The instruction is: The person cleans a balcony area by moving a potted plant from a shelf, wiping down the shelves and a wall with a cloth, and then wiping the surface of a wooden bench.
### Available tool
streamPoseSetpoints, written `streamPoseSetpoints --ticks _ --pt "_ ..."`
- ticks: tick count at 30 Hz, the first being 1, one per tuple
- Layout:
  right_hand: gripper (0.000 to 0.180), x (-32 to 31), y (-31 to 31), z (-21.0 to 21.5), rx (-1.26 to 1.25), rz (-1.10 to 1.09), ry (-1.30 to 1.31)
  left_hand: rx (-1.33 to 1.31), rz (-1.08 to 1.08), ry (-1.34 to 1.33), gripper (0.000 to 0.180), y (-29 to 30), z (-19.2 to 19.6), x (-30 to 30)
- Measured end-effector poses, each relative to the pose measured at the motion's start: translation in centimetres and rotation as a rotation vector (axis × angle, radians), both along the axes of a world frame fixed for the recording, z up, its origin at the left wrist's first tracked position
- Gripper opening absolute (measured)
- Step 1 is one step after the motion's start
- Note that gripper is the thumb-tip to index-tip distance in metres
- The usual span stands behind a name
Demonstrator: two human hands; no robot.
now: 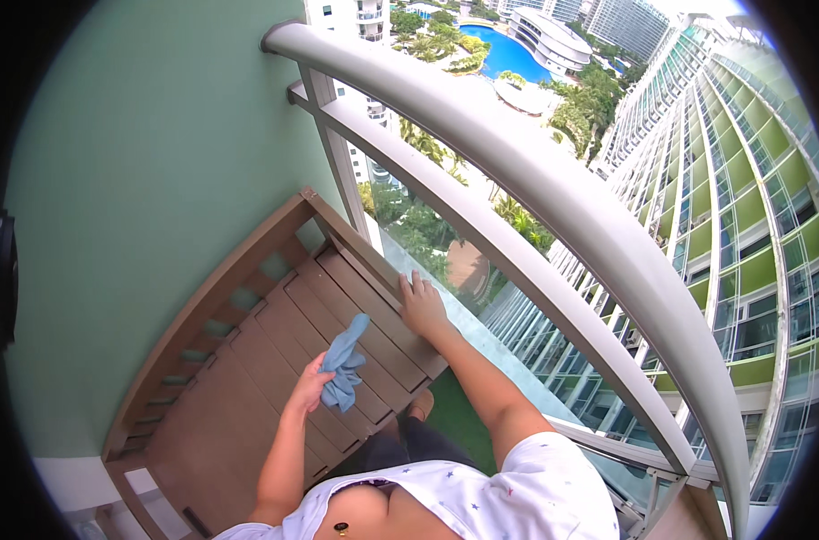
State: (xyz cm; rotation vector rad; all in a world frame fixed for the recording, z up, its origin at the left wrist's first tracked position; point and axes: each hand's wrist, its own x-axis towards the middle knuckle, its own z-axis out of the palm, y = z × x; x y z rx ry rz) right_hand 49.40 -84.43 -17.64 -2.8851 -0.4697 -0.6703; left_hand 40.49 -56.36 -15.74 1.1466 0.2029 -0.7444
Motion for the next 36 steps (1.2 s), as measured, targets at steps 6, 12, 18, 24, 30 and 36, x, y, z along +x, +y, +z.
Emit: streamPoseSetpoints --ticks 6,12,18,24,30,36 --pt "0.069 1.1 1.4 -0.2 0.275 -0.139 0.577 0.233 0.165 -0.045 0.042 1.1 -6.1 -1.4" --pt "0.062 0.8 1.6 0.5 0.193 -0.21 0.519 0.337 0.147 -0.215 0.047 3.5 -5.5 2.1" --pt "0.063 0.8 2.6 0.1 0.115 -0.234 0.492 1.064 -0.509 -0.622 0.055 5.7 -12.3 7.1" --pt "0.07 1.3 3.2 -0.4 0.045 -0.236 0.522 1.369 -0.751 -0.922 0.067 6.6 -26.5 10.2" --pt "0.073 1.7 3.3 -0.8 0.006 -0.223 0.488 1.479 -0.365 -1.145 0.057 8.5 -30.6 24.1" --pt "0.075 2.2 3.6 -0.6 0.009 -0.186 0.48 1.46 -0.216 -1.24 0.052 5.2 -31.5 28.6"
